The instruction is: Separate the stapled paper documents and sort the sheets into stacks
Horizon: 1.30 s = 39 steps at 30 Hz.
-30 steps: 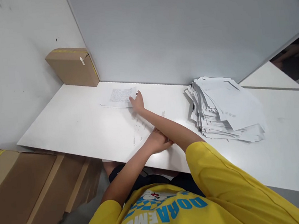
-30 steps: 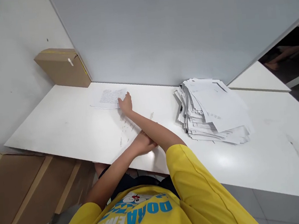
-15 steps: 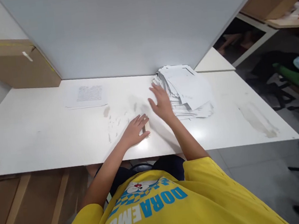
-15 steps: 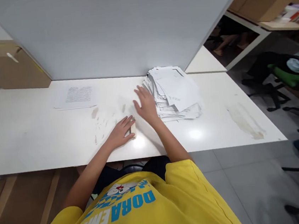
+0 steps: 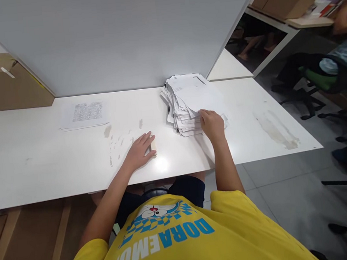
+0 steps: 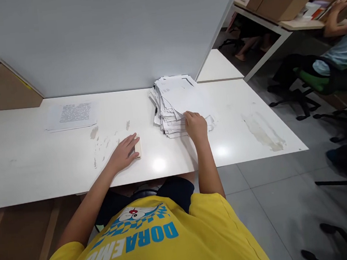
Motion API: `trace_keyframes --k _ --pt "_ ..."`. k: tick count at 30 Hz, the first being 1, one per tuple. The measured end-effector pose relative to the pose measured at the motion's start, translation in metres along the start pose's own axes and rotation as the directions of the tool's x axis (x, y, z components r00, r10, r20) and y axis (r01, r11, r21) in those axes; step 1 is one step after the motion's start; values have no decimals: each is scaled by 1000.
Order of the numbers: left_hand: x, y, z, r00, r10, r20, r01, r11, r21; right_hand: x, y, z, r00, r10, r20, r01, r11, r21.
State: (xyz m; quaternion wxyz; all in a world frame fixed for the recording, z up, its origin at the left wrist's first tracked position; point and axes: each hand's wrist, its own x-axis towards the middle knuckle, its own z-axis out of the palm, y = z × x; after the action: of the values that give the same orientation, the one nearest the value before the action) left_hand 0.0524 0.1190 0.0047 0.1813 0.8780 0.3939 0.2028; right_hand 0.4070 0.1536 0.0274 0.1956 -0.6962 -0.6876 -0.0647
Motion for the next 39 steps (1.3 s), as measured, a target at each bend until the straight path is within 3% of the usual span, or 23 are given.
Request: trace_keyframes --k 6,10,13,17,19,21,22,24,26,28,30,35,37,39 --pt "-1 1 0 1000 -2 -18 2 1000 29 8 -7 0 991 -127 -30 125 991 -46" --pt "-2 1 2 1000 -12 -23 12 999 32 9 -7 4 991 -131 -3 131 991 -35" --pt "0 -2 1 1000 -15 -20 16 1000 17 4 -2 4 993 -111 -49 111 994 -7" --pt "-3 0 -3 996 -10 -87 4 998 -65 -25 -7 -3 958 -119 -261 134 990 40" --pt "-12 18 -1 988 -17 -155 -15 979 -203 -54 -23 -8 864 -186 -468 238 970 53" --pt "-24 48 6 980 -79 -182 -16 884 -467 -90 -48 -14 712 -293 -638 416 908 47" --pt "-29 66 12 978 -148 -147 17 758 -652 -108 -62 -16 659 -350 -666 508 860 50" --pt "-37 100 23 972 -231 -47 43 370 -928 -141 -88 -20 631 -389 -672 597 796 99" --pt "-39 122 30 928 -369 -43 5 130 -991 -165 -108 -23 649 -372 -664 614 772 168" --pt "-36 126 30 855 -514 -74 -34 86 -996 -176 -119 -24 682 -356 -638 612 756 232" --pt "-33 118 27 797 -597 -92 -14 134 -991 -180 -124 -24 718 -390 -576 619 736 274" --pt "-33 94 17 710 -694 -121 130 299 -945 -177 -126 -27 763 -548 -344 645 678 352" --pt "-37 92 13 695 -699 -170 139 362 -922 -174 -125 -30 820 -484 -306 572 677 463" --pt "-43 89 9 695 -681 -231 131 435 -891 -167 -122 -33 909 -291 -299 415 706 574"
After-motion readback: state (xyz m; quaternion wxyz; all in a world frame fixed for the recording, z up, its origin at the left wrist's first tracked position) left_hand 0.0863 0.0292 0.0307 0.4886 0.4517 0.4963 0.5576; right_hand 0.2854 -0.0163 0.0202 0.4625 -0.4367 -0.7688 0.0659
